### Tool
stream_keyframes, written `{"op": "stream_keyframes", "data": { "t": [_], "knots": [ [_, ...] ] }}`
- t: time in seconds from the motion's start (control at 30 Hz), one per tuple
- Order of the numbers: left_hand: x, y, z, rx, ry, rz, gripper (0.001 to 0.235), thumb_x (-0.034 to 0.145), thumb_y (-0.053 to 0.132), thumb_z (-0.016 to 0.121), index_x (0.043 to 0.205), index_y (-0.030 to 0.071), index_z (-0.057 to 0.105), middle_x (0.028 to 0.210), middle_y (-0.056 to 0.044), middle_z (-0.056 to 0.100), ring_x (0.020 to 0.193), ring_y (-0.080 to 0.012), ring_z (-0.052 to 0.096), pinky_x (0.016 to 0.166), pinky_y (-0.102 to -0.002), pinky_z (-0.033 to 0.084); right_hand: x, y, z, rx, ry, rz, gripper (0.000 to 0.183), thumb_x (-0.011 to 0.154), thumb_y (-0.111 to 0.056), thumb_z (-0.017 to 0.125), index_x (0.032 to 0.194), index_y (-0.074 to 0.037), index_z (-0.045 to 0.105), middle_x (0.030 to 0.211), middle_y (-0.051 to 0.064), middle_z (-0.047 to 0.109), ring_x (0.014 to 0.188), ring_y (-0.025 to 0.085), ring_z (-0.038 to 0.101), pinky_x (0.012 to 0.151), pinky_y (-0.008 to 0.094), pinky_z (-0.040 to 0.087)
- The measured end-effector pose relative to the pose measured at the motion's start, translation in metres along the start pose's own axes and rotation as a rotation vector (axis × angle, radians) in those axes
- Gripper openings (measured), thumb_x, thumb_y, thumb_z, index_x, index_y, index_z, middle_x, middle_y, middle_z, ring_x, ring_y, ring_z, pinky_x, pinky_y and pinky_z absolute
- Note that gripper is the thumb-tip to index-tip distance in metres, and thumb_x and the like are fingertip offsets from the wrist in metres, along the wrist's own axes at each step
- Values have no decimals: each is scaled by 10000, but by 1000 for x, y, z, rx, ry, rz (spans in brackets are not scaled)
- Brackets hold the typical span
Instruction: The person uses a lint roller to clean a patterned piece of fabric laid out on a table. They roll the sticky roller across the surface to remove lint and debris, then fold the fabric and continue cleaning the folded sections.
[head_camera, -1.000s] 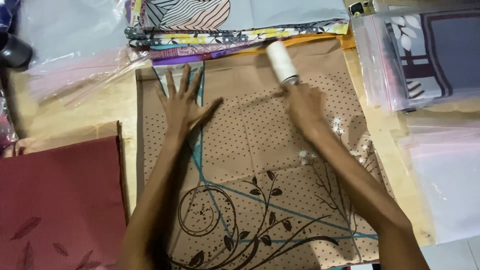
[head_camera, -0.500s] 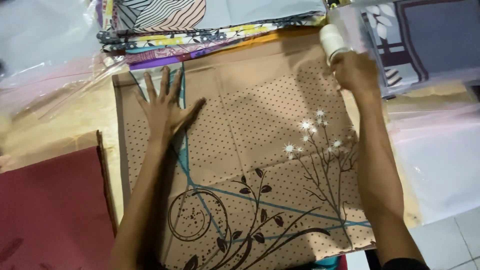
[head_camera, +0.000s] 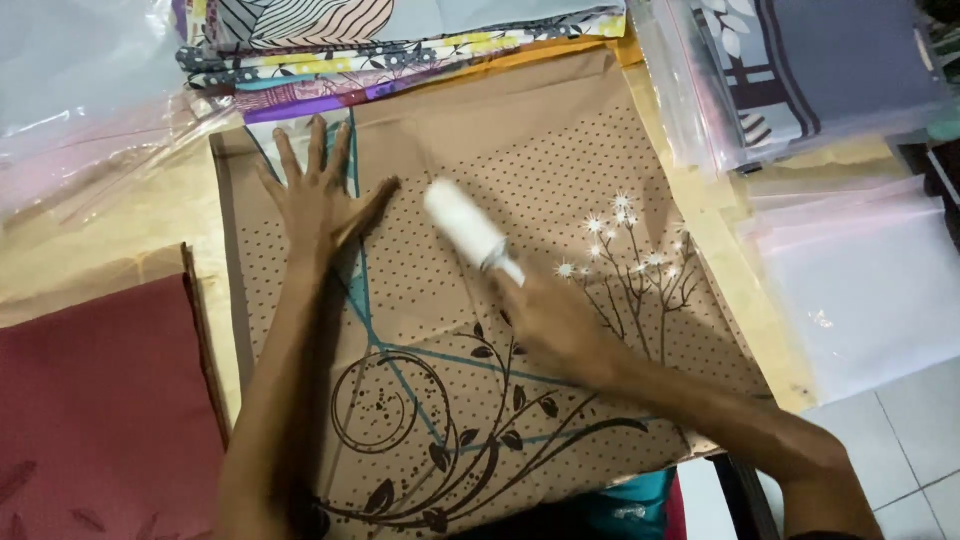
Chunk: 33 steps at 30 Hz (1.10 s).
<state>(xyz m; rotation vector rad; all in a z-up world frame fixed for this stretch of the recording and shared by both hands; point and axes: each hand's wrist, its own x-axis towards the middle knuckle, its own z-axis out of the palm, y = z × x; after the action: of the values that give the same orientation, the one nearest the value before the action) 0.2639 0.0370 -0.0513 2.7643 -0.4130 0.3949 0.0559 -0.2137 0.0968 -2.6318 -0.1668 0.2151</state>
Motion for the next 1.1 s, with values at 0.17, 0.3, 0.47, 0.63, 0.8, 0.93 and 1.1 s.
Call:
{"op": "stream_keyframes", "data": {
  "t": [0.17,0.3,0.47,0.63,0.8,0.93,1.1],
  "knots": [
    [-3,13,-14,7,-3,-3,929,874,806,497,1634,289,369,1710,-67,257,1516,-569,113,1111,-838,2,-8,35,58,-290,0,-163,371,1015,-197,357,1322,-104,544,924,142,565,623,326,629,462,425,505],
    [6,34,-9,86,98,84,833,978,610,669,1646,207,378,1710,-107,188,1511,-517,94,1144,-793,112,-7,45,63,-226,-65,-114,430,1039,-290,347,1402,-160,537,959,156,620,570,348,658,472,449,518],
    [-48,81,-1,-31,30,160,545,1108,487,388,1584,230,453,1607,-138,410,1508,-473,231,1154,-731,172,-6,54,65,-151,-101,-96,405,1011,-231,393,1375,-195,567,992,173,631,606,380,684,505,446,542],
    [-57,92,-22,-71,-125,89,664,1028,627,393,1597,285,411,1669,-97,334,1550,-455,122,1191,-730,51,-16,48,27,-110,-149,-19,402,1002,-161,414,1342,-118,624,947,215,678,651,307,707,536,391,573],
    [-56,92,-23,-103,-143,64,774,969,757,410,1585,289,425,1664,-90,351,1551,-450,140,1201,-723,43,-30,64,-25,-134,-89,407,371,995,-247,496,1258,-54,672,1012,280,699,847,476,740,706,574,590],
    [-57,92,-23,-107,-105,76,745,990,732,406,1575,272,451,1649,-110,378,1537,-474,177,1189,-734,61,-46,147,-18,-236,59,446,329,1012,-344,498,1240,-285,728,1035,139,768,960,401,752,843,549,599],
    [-57,92,-20,-99,-95,78,712,998,701,438,1570,277,456,1652,-101,374,1535,-476,180,1189,-735,71,-70,62,-35,-203,86,234,265,902,-119,573,1081,-91,766,931,269,744,914,506,710,776,618,577]
  ]
}}
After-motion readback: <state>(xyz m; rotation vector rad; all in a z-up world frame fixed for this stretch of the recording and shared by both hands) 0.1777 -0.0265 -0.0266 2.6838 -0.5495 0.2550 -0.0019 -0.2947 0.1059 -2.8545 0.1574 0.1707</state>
